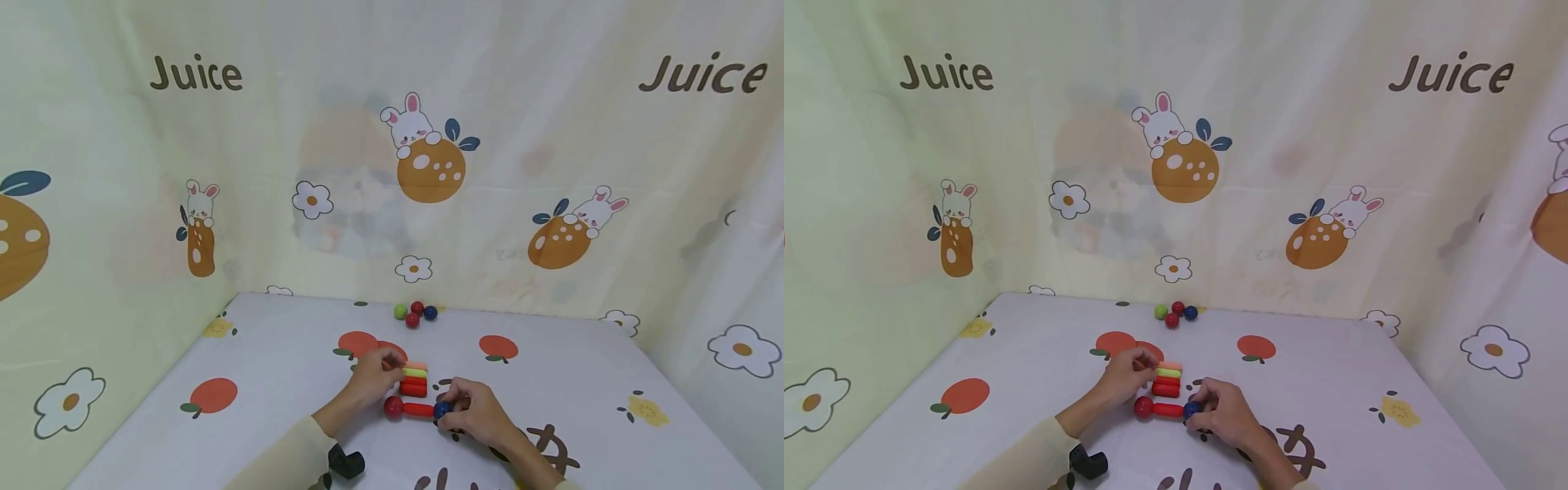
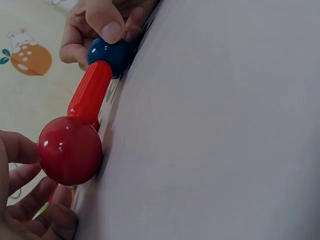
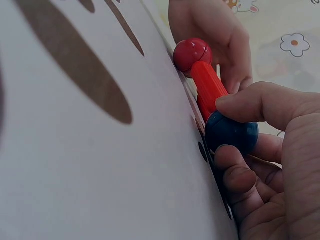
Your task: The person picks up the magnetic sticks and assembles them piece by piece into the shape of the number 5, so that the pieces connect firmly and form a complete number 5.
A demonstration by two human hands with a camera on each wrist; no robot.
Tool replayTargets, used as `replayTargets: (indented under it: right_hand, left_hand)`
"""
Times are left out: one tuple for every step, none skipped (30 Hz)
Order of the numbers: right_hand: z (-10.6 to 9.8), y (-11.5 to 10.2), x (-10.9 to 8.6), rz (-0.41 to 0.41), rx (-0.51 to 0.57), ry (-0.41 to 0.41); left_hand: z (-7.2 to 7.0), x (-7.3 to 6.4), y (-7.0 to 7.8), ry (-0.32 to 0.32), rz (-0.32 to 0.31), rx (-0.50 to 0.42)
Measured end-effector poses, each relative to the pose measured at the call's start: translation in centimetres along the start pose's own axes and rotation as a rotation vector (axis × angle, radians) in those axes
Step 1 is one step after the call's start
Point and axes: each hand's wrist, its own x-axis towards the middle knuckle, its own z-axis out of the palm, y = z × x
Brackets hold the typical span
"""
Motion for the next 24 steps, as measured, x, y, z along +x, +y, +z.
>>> replayTargets:
  right_hand:
    - [0.0,0.0,0.0,-0.001,0.003,-0.002]
    - [0.1,0.1,0.0,0.000,0.005,-0.003]
    - [0.1,0.1,0.0,0.002,0.009,-0.005]
    - [0.1,0.1,0.0,0.003,0.011,-0.006]
    - [0.1,0.2,-0.1,0.004,0.012,-0.007]
    - [0.2,0.2,-0.1,0.006,0.013,-0.007]
    - [0.2,0.2,-0.1,0.006,0.013,-0.007]
    - [0.2,0.3,-0.1,0.006,0.014,-0.008]
    - [0.2,0.3,-0.1,0.005,0.016,-0.010]
    - [0.3,0.3,-0.1,0.005,0.018,-0.012]
    - [0.3,0.3,-0.1,0.005,0.022,-0.014]
    - [0.3,0.3,-0.1,0.003,0.023,-0.016]
    - [0.2,0.3,-0.1,0.002,0.024,-0.017]
    - [0.2,0.2,-0.1,-0.001,0.022,-0.018]
    - [0.2,0.2,-0.1,-0.005,0.020,-0.018]
    - [0.1,0.2,-0.1,-0.010,0.015,-0.017]
    - [0.0,0.1,-0.1,-0.014,0.013,-0.014]
    - [0.0,0.0,-0.1,-0.020,0.011,-0.012]
    - [-0.1,0.0,-0.1,-0.025,0.011,-0.009]
    - [-0.1,0.0,-0.1,-0.031,0.011,-0.009]
    - [-0.2,0.0,-0.1,-0.034,0.014,-0.009]
    - [-0.2,0.0,-0.1,-0.035,0.018,-0.009]
    - [-0.2,0.0,-0.1,-0.033,0.024,-0.008]
    - [-0.2,0.1,-0.1,-0.032,0.028,-0.009]
  left_hand:
    - [0.1,0.2,0.0,0.001,-0.006,0.012]
    - [0.2,0.4,0.0,0.003,-0.008,0.027]
    - [0.4,0.6,0.0,0.005,-0.016,0.044]
    - [0.5,0.8,0.0,0.007,-0.019,0.057]
    - [0.6,1.0,-0.1,0.009,-0.026,0.072]
    - [0.7,1.2,-0.1,0.011,-0.035,0.086]
    - [0.8,1.4,-0.1,0.012,-0.042,0.094]
    - [0.9,1.5,-0.1,0.013,-0.049,0.101]
    - [1.0,1.7,-0.1,0.013,-0.056,0.106]
    - [1.0,1.8,-0.2,0.013,-0.059,0.114]
    - [1.0,1.9,-0.2,0.013,-0.065,0.119]
    - [1.0,2.0,-0.2,0.010,-0.069,0.120]
    - [1.0,2.0,-0.3,0.008,-0.071,0.119]
    - [0.9,2.0,-0.3,0.001,-0.065,0.117]
    - [0.8,1.9,-0.4,-0.009,-0.057,0.106]
    - [0.6,1.8,-0.4,-0.022,-0.050,0.088]
    - [0.5,1.7,-0.5,-0.037,-0.041,0.068]
    - [0.3,1.6,-0.5,-0.053,-0.031,0.047]
    - [0.1,1.5,-0.6,-0.069,-0.016,0.028]
    - [0.0,1.3,-0.7,-0.086,-0.008,0.009]
    - [-0.1,1.2,-0.8,-0.100,-0.001,-0.004]
    - [-0.3,1.1,-1.0,-0.111,0.002,-0.009]
    - [-0.4,1.0,-1.1,-0.122,0.009,-0.007]
    - [-0.4,0.9,-1.2,-0.131,0.014,-0.007]
